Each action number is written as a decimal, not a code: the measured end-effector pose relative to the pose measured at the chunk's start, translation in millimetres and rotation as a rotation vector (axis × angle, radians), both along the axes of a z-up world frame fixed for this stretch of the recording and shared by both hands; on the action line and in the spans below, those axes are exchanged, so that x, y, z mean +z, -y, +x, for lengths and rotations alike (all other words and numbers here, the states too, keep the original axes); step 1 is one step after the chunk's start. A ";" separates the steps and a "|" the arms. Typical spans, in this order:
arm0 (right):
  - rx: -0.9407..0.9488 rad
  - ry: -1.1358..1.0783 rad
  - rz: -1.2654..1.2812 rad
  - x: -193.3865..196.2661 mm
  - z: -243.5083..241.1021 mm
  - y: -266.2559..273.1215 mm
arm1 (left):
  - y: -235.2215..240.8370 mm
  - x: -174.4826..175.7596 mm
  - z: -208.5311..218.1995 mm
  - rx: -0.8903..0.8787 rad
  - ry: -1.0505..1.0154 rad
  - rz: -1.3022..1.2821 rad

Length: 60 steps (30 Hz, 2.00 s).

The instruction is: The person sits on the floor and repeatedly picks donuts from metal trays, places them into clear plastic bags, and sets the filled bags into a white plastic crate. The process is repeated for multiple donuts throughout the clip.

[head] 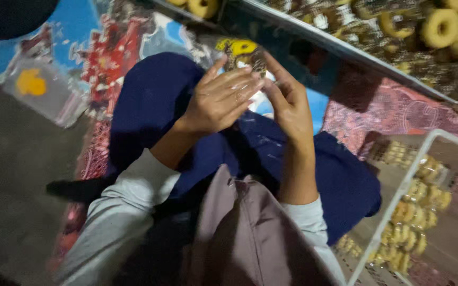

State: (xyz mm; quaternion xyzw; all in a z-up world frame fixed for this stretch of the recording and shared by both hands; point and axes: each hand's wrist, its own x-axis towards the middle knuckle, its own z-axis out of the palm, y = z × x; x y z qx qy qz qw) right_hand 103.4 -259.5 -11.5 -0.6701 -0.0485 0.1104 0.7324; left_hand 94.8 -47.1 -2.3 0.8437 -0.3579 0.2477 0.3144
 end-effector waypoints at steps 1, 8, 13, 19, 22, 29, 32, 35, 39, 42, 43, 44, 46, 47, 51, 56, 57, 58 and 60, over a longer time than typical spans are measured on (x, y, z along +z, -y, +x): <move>0.008 0.053 -0.177 1.8 -5.3 -11.4 | -12.1 5.1 -7.8 0.033 -0.013 -0.026; -0.069 0.599 -0.730 43.6 -44.5 -99.1 | -61.4 6.0 -66.8 0.425 -0.740 -0.838; 0.140 0.743 -0.784 43.8 -44.0 -122.3 | -76.2 -24.1 -61.4 0.356 -0.903 -1.128; 0.119 0.803 -0.614 23.1 -28.4 -116.6 | -71.4 -33.9 -64.2 0.323 -0.837 -0.848; 0.107 0.623 -0.602 29.3 -10.3 -110.9 | -67.2 -26.4 -71.8 0.405 -0.745 -0.674; 0.406 -0.080 -0.075 2.5 -23.9 -90.2 | -51.0 5.8 -68.7 0.510 -0.493 -0.719; 0.335 -0.016 -0.153 -59.9 -55.1 -98.0 | -47.3 -6.0 -76.7 0.575 -0.166 -0.594; 0.374 -0.311 0.218 -86.8 -51.6 -114.4 | -67.7 -20.1 -68.6 0.630 -0.585 -0.966; 0.227 -0.263 0.158 -66.4 -48.4 -125.9 | -85.9 -39.9 -77.2 0.512 -1.158 -1.239; 0.066 0.026 -0.061 -40.1 -42.1 -127.1 | -84.0 -41.8 -74.2 0.596 -0.891 -0.841; 0.015 0.145 -0.122 -37.1 -41.1 -127.5 | -81.6 -41.6 -74.3 0.605 -0.756 -0.812; -0.089 0.260 -0.191 -37.4 -42.9 -128.7 | -79.7 -41.4 -75.3 0.609 -0.624 -0.781; -0.290 0.501 -0.328 -47.4 -43.6 -131.2 | -76.2 -41.7 -74.0 0.628 -0.443 -0.674; -0.273 0.436 -0.297 -56.0 -44.1 -131.7 | -75.5 -42.6 -71.2 0.648 -0.394 -0.599; -0.223 0.158 -0.313 -110.8 -50.2 -127.0 | -78.9 -54.9 -57.7 0.742 -0.501 -0.214; -0.296 -0.178 -0.299 -197.2 -28.2 -61.7 | -21.1 -95.0 -38.7 0.404 -0.497 -0.291; -0.334 -0.297 -0.302 -211.8 -12.5 -38.4 | 5.5 -107.3 -26.9 0.311 -0.525 -0.306; -0.432 0.315 -0.919 -223.3 1.3 -9.1 | 31.4 -121.7 -14.2 0.218 -0.550 -0.321; -0.672 0.367 -0.890 -241.5 12.2 38.8 | 71.0 -157.1 21.9 0.207 -0.545 -0.370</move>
